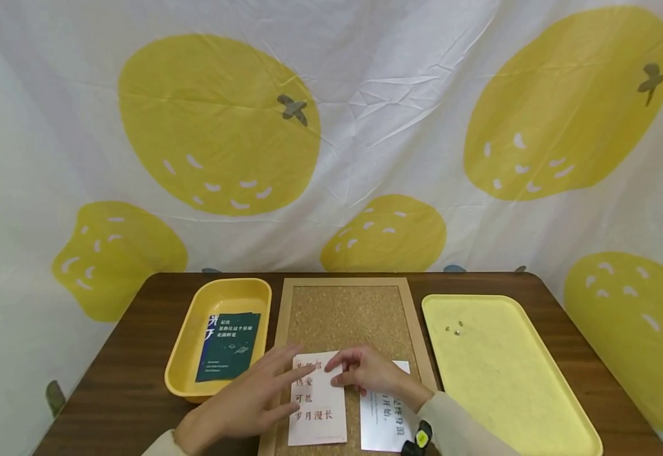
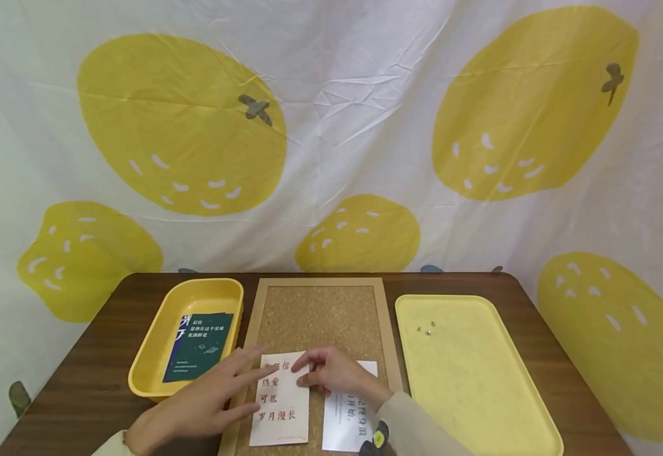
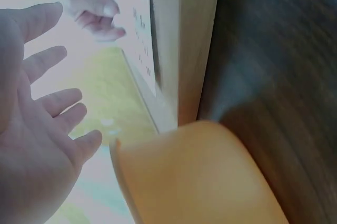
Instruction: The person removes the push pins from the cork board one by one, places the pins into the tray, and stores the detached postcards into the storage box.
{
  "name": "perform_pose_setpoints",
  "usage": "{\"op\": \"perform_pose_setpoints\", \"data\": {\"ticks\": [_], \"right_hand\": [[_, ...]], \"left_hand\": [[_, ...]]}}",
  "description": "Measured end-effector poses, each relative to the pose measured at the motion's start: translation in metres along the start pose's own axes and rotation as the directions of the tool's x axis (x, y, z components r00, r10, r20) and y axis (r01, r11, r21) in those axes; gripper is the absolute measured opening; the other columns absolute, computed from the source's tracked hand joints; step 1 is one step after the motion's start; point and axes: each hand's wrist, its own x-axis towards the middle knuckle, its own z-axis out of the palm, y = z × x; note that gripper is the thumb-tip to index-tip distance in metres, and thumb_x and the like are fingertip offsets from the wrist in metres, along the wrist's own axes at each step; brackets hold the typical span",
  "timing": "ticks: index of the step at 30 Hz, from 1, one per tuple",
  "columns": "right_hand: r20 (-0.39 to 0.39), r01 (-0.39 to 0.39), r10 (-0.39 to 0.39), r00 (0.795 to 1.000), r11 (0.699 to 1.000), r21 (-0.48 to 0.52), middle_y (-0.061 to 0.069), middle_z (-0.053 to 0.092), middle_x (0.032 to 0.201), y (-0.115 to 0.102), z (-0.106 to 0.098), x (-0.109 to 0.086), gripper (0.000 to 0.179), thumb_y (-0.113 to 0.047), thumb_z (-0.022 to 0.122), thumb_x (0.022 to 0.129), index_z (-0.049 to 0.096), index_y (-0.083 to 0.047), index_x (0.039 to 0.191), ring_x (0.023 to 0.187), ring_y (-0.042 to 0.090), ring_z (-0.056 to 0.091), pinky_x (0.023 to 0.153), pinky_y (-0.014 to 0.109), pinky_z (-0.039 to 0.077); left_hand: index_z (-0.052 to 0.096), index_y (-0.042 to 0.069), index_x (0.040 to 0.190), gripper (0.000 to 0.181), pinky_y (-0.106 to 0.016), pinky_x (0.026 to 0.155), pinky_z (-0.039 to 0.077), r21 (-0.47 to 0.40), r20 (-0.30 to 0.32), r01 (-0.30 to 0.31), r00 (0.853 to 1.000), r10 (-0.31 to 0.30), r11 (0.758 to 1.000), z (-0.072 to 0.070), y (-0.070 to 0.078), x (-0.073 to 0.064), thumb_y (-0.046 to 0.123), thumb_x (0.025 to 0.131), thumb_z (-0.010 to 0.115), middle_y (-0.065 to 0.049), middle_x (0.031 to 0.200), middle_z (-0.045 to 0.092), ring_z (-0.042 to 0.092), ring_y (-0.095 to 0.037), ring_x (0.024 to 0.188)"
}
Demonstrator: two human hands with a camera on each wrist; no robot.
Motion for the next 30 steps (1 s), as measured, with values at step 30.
{"op": "perform_pose_setpoints", "data": {"ticks": [30], "right_hand": [[0.003,-0.032,0.032,0.999,0.999,0.027,-0.001,0.058,0.066,-0.001,-0.001,0.0,0.019,-0.013,0.077,0.085,0.076,-0.016,0.105,0.05,0.009,0.047,0.041,0.019,0.039]], "left_hand": [[0.06,0.019,0.135,0.038,-0.065,0.104,0.039,-0.121,-0.304,0.153,0.935,-0.184,0.981,-0.052,-0.058,-0.042,0.028,0.099,0.063,-0.013,0.151,0.045,0.041,-0.041,0.138]]}}
